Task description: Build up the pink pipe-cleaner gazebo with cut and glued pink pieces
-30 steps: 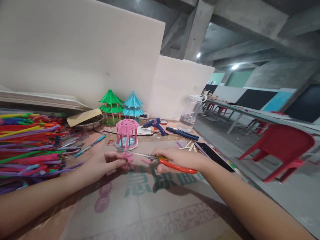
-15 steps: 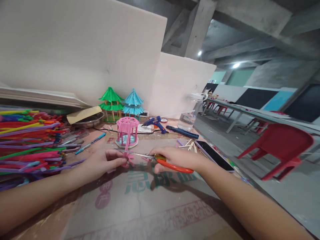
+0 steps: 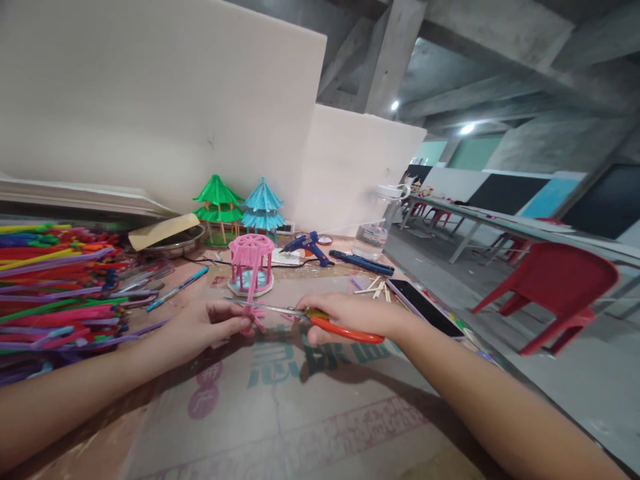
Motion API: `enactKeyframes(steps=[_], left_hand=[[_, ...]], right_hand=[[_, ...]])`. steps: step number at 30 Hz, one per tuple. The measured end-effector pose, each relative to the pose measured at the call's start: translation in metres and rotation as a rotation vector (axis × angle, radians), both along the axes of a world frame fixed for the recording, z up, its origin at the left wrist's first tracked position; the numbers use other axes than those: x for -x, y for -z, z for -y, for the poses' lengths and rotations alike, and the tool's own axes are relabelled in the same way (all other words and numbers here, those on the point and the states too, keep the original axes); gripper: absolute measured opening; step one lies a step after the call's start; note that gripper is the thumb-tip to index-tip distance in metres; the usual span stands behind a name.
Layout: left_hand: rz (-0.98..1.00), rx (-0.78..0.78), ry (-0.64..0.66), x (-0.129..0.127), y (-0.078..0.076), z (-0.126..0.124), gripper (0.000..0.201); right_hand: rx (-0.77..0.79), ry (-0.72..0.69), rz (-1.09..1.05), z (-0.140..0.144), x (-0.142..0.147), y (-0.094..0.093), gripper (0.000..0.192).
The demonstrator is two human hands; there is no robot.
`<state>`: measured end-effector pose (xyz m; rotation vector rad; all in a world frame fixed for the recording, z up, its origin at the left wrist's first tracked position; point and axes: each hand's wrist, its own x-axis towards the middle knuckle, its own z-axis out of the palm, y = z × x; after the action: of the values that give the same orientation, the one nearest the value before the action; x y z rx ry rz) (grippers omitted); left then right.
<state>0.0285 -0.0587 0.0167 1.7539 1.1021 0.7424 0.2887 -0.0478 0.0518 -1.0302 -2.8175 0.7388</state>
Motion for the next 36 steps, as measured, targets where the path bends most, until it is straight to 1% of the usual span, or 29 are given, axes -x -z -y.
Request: enactKeyframes(steps=[3, 11, 15, 18, 21, 24, 29, 32, 36], left_hand=[[-0.01, 0.011, -0.003, 0.0, 0.0, 0.001, 0.026], [-0.024, 0.02, 0.005, 0.001, 0.002, -0.002, 0.028], [-0.018, -0.017, 0.024, 0.001, 0.001, -0.001, 0.027], [-0.011, -0.036, 0.021, 0.001, 0.002, -0.001, 0.026], [-0.026, 0.012, 0.015, 0.001, 0.005, -0.003, 0.029], [0.01, 0.039, 0.018, 0.002, 0.007, -0.004, 0.028], [0.04, 0.06, 0.033, 0.001, 0.005, -0.003, 0.025], [0.058, 0.028, 0.037, 0.003, 0.005, -0.003, 0.024], [-0.002, -0.005, -0.002, 0.005, 0.005, -0.004, 0.029]], right_hand=[[-0.001, -0.008, -0.001, 0.0, 0.0, -0.001, 0.038], [0.033, 0.039, -0.03, 0.0, 0.003, 0.0, 0.032], [0.06, 0.044, -0.043, -0.001, 0.004, 0.001, 0.029], [0.026, 0.049, -0.03, -0.001, 0.005, 0.002, 0.023], [0.001, 0.076, -0.012, 0.0, 0.007, 0.002, 0.019], [0.026, 0.092, -0.017, 0.002, 0.009, 0.001, 0.019], [0.028, 0.097, 0.012, 0.005, 0.012, -0.003, 0.019], [0.034, 0.088, -0.007, 0.006, 0.014, -0.003, 0.018], [0.031, 0.107, -0.023, 0.002, 0.012, -0.001, 0.017]])
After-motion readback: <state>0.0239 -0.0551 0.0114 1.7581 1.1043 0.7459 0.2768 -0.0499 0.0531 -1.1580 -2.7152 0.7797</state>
